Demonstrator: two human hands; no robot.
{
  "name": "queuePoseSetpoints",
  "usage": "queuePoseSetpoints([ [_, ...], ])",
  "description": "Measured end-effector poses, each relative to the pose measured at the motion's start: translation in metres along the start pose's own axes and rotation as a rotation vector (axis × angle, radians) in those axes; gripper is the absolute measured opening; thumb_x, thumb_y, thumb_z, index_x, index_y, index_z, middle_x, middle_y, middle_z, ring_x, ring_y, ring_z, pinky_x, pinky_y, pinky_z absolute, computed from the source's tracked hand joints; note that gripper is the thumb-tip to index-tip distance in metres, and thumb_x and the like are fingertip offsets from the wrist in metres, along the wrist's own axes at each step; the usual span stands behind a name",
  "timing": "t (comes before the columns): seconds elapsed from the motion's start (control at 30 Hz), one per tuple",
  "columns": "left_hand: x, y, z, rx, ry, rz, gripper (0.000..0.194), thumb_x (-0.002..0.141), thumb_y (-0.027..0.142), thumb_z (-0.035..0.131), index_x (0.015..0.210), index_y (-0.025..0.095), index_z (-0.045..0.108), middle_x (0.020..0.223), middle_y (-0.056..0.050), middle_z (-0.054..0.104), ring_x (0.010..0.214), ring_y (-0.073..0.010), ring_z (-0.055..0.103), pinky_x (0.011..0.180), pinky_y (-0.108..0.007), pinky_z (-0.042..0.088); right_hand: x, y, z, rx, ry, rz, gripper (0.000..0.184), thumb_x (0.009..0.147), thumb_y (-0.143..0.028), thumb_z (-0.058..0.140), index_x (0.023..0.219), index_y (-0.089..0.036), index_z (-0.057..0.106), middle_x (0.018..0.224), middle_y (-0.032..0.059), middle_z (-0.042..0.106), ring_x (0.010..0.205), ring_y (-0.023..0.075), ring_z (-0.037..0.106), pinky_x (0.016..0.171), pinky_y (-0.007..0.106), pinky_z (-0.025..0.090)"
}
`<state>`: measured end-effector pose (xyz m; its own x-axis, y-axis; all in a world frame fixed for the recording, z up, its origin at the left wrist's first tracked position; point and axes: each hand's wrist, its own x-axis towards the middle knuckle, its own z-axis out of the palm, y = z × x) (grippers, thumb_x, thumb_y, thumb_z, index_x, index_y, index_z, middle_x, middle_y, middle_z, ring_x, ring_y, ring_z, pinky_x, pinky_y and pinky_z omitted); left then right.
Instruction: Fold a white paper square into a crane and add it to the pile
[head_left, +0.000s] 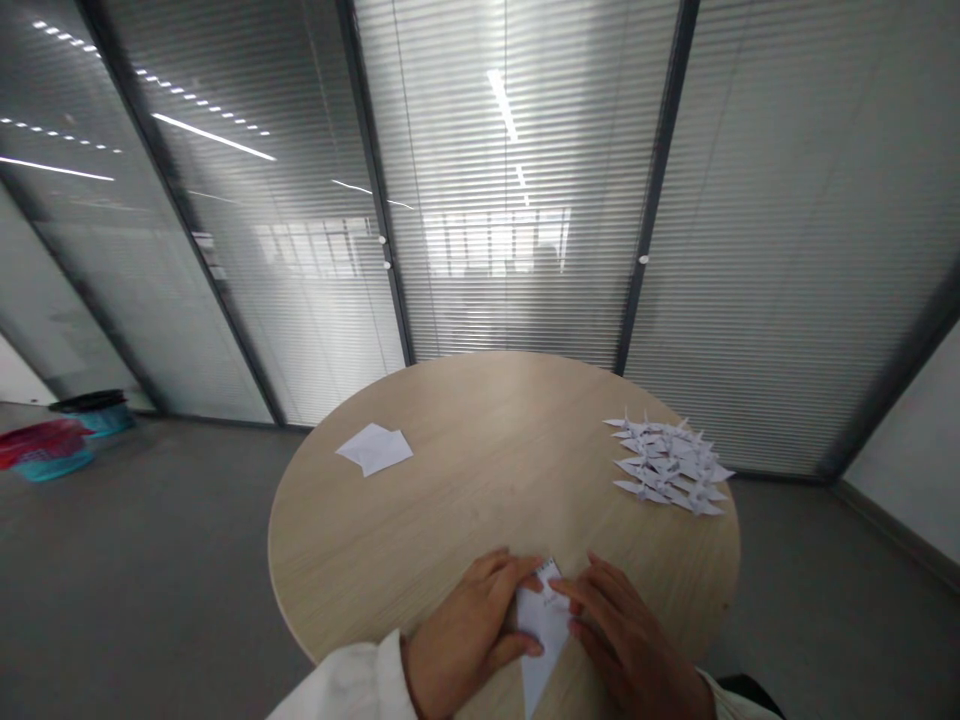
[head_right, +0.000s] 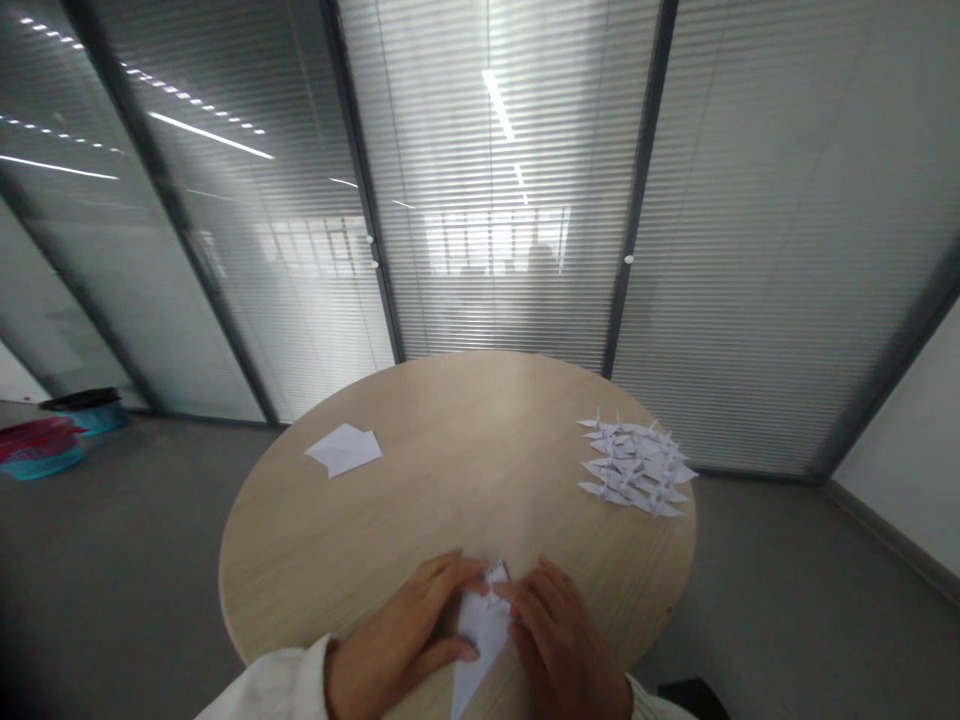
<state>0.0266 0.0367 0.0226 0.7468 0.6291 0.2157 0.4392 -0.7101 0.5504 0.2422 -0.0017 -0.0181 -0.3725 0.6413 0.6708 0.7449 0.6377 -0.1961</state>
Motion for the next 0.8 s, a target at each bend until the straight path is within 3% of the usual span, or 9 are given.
queuePoseSetpoints([
  [0.3,-0.0046,-0.0017,-0.0004,-0.048,-0.001,0.013,0.065,0.081,0.033,0.061,0.136,0.023,0.028,0.118,-0.009,0.055,0.121,-0.0234,0.042,0.107,-0.046,0.026,-0.0032,0.0006,0.0010,0.167,-0.056,0.027,0.019,0.093,-0.021,0.036,0.089,-0.021,0.055,0.083,0.0044,0.057,0.088,0.0195,0.058,0.098,0.048,0.041],
  [0.8,-0.0025,0.0059,-0.0010,-0.030,-0.044,-0.022,0.080,0.068,0.045,0.072,0.133,0.020,0.033,0.110,-0.009,0.054,0.116,-0.0274,0.042,0.108,-0.052,0.019,-0.0004,0.0003,-0.0059,0.146,-0.001,-0.051,0.014,0.090,-0.015,0.040,0.085,-0.020,0.052,0.080,0.0026,0.055,0.078,0.0162,0.057,0.097,0.048,0.038],
])
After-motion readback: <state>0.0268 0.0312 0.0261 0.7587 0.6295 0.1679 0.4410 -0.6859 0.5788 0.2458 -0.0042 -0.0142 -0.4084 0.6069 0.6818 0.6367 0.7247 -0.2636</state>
